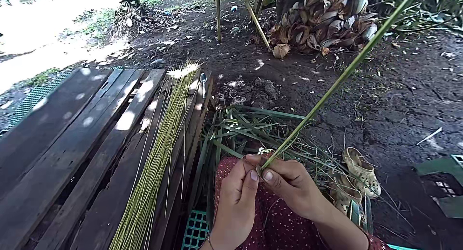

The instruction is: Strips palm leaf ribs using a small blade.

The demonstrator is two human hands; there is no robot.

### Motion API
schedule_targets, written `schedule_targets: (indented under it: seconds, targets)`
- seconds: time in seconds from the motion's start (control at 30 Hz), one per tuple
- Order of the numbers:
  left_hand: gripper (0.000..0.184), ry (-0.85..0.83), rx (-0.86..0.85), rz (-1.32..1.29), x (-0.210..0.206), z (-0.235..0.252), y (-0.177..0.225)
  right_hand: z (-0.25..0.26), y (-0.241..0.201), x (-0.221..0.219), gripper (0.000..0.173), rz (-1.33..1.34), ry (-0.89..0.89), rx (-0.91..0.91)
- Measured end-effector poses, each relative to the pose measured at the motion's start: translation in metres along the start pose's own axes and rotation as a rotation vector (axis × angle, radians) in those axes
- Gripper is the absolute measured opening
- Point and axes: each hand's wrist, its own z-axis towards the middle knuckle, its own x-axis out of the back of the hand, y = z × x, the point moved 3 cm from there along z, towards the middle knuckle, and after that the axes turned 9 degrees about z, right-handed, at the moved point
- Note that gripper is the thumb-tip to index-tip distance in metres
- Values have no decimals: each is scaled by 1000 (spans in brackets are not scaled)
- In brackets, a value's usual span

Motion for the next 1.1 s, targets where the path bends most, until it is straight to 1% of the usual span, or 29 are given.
schedule_targets:
  seconds: [0.07, 0.13, 0.17, 0.23, 0.27, 0.3, 0.37, 0.4, 0.43, 0.47, 0.5, 0.53, 0.6, 0.63, 0.67, 0.7, 0.73, 0.77, 0.83, 0.87, 0.9, 0.93, 0.97, 1.0, 1.07, 1.1]
  targets:
    - [21, -2, -28, 78, 4, -2, 3, -1, -2, 10, 35, -66, 103, 43]
    - [22, -21, -21, 127, 8, -7, 3, 1, -5, 32, 28, -99, 275, 28]
    - [22, -33, -8, 140, 9, -10, 1, 2, -6, 43, 26, -65, 338, 2]
    - [21, -39, 16, 157, 9, -11, -2, 0, -4, 47, 32, 41, 374, -53]
    - [21, -36, 27, 159, 9, -10, -3, -2, -2, 42, 32, 94, 340, -76]
    - [20, -33, 40, 152, 8, -9, -4, -6, 0, 33, 28, 116, 271, -96]
    - [18, -40, 62, 118, 3, -5, -6, -13, 5, 11, 28, 157, 75, -138]
    - [17, -55, 65, 92, 1, -5, -6, -16, 7, 4, 30, 184, 13, -152]
    - [18, -69, 70, 88, 0, -6, -6, -18, 7, 4, 32, 191, -2, -150]
    - [18, -74, 83, 104, 1, -6, -6, -16, 5, 10, 33, 168, 26, -139]
    - [20, -84, 94, 113, 3, -8, -6, -14, 1, 23, 32, 127, 101, -126]
    - [21, -94, 104, 118, 7, -10, -6, -11, -3, 40, 28, 88, 216, -118]
    - [21, -117, 126, 138, 14, -16, -5, -2, -11, 78, 34, 91, 436, -99]
    - [21, -124, 129, 151, 16, -17, -4, 1, -15, 91, 37, 102, 504, -96]
    - [21, -125, 129, 168, 17, -17, -3, 3, -16, 94, 39, 122, 543, -108]
    - [21, -117, 129, 183, 17, -15, -3, 2, -17, 90, 40, 145, 546, -140]
    - [20, -102, 127, 195, 16, -13, -3, 0, -16, 81, 39, 162, 494, -190]
    - [20, -93, 117, 211, 15, -11, -3, -5, -14, 66, 38, 193, 395, -245]
    - [20, -90, 88, 258, 9, -7, -2, -13, -8, 35, 31, 255, 113, -324]
    - [20, -94, 75, 279, 6, -6, -1, -15, -5, 24, 31, 281, 10, -338]
    - [20, -106, 70, 294, 5, -6, 0, -16, -4, 20, 31, 296, -23, -332]
    - [21, -117, 68, 302, 5, -6, 1, -16, -5, 23, 32, 277, 9, -305]
    - [21, -133, 70, 309, 8, -7, 2, -15, -8, 34, 32, 243, 96, -270]
    - [21, -149, 78, 316, 13, -9, 2, -13, -12, 51, 32, 218, 219, -235]
    - [22, -194, 101, 339, 29, -13, 1, -7, -23, 97, 38, 170, 508, -178]
    - [22, -221, 108, 351, 38, -16, 1, -6, -28, 120, 40, 134, 607, -145]
